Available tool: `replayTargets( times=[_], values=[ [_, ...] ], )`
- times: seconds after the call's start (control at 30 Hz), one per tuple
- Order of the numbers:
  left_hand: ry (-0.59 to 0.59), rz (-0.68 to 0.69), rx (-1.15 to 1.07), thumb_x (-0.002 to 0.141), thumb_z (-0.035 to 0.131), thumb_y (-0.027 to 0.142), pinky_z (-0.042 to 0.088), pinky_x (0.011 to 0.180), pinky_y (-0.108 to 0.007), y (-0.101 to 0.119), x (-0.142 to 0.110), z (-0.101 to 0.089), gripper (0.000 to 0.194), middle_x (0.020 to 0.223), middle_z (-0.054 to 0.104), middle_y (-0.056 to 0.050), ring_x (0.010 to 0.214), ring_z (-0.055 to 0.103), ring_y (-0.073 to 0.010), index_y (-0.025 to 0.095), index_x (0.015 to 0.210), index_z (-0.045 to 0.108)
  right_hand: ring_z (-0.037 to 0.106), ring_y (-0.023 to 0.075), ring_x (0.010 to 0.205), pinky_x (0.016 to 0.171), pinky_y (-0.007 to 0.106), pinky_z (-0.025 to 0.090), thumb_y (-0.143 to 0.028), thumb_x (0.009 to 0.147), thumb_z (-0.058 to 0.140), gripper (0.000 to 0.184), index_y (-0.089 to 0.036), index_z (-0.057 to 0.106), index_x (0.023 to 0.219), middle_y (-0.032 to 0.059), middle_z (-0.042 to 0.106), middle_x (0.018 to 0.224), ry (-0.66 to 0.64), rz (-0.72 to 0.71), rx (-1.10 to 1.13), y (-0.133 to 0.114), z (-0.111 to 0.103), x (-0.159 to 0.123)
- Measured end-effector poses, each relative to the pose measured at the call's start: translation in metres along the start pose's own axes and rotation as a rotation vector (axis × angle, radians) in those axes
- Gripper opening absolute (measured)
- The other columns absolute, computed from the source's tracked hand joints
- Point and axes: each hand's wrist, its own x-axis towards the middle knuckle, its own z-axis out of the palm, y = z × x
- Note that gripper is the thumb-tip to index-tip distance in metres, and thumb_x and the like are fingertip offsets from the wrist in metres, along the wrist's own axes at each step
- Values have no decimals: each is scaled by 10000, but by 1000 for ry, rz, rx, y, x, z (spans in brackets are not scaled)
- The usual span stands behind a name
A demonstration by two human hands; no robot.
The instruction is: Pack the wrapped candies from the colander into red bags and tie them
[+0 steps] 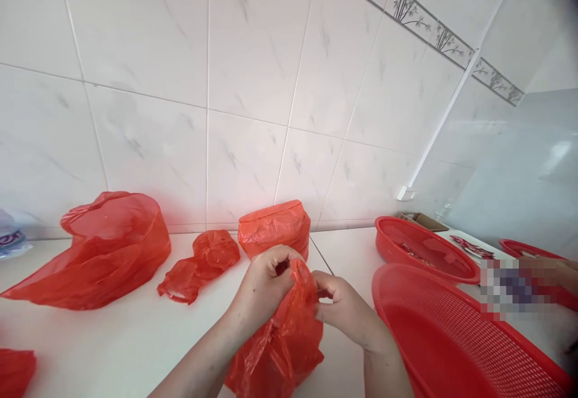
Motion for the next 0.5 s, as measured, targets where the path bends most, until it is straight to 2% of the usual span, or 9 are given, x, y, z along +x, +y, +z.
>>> replayTargets(
  times=[0.03,0.1,0.2,0.3,0.37,0.4,0.43,0.47,0.5],
  values=[
    [18,3,-8,801,513,160,423,583,-241,-1,1,-2,101,703,577,16,647,528,-130,186,714,557,571,154,808,747,285,440,-271,782,639,87,-194,635,824,5,631,861,12,6,31,2,0,2],
    [69,8,-5,838,512,216,391,586,-235,-2,4,-9,159,656,522,32,625,478,-115,186,683,530,527,127,686,644,254,407,-304,828,594,154,-182,588,735,-16,589,737,84,11,68,8,-3,5],
    [141,0,24,873,520,306,300,546,-227,-3,9,-21,280,596,386,60,573,346,-94,187,623,473,524,136,661,641,263,405,-390,877,534,273,-183,582,707,-11,582,696,184,8,25,15,-12,4],
    [155,-9,32,873,538,333,277,534,-229,-1,10,-26,265,597,380,64,564,322,-90,186,654,515,588,220,983,847,329,437,-464,858,559,323,-211,653,1035,66,650,1059,214,-18,8,14,-12,1],
    [137,-2,23,866,549,313,313,559,-229,2,9,-25,215,613,438,56,586,367,-94,186,694,566,441,265,1265,996,366,379,-442,697,753,749,-274,457,1364,77,487,1381,169,-63,41,10,-2,2],
    [123,3,17,860,553,298,333,575,-231,4,8,-24,195,621,468,50,599,391,-97,186,703,581,370,272,1328,1024,372,362,-396,596,834,973,-303,349,1434,67,412,1451,148,-80,53,9,5,4],
    [108,4,10,856,556,288,355,588,-233,5,7,-22,171,635,496,45,610,414,-101,187,722,593,362,277,1335,1019,375,372,-354,535,871,1067,-317,319,1447,61,408,1456,144,-86,62,7,12,7],
    [98,3,-5,849,562,279,377,600,-235,5,6,-21,135,663,524,39,626,442,-104,190,756,601,417,280,1293,986,376,403,-343,545,866,1002,-313,375,1419,62,473,1404,154,-76,75,6,19,10],
    [98,6,-23,840,573,268,401,619,-237,4,5,-20,84,715,554,30,661,475,-110,198,811,609,505,279,1201,927,374,442,-364,611,827,807,-288,488,1339,66,571,1293,178,-57,97,7,24,14]
  ],
)
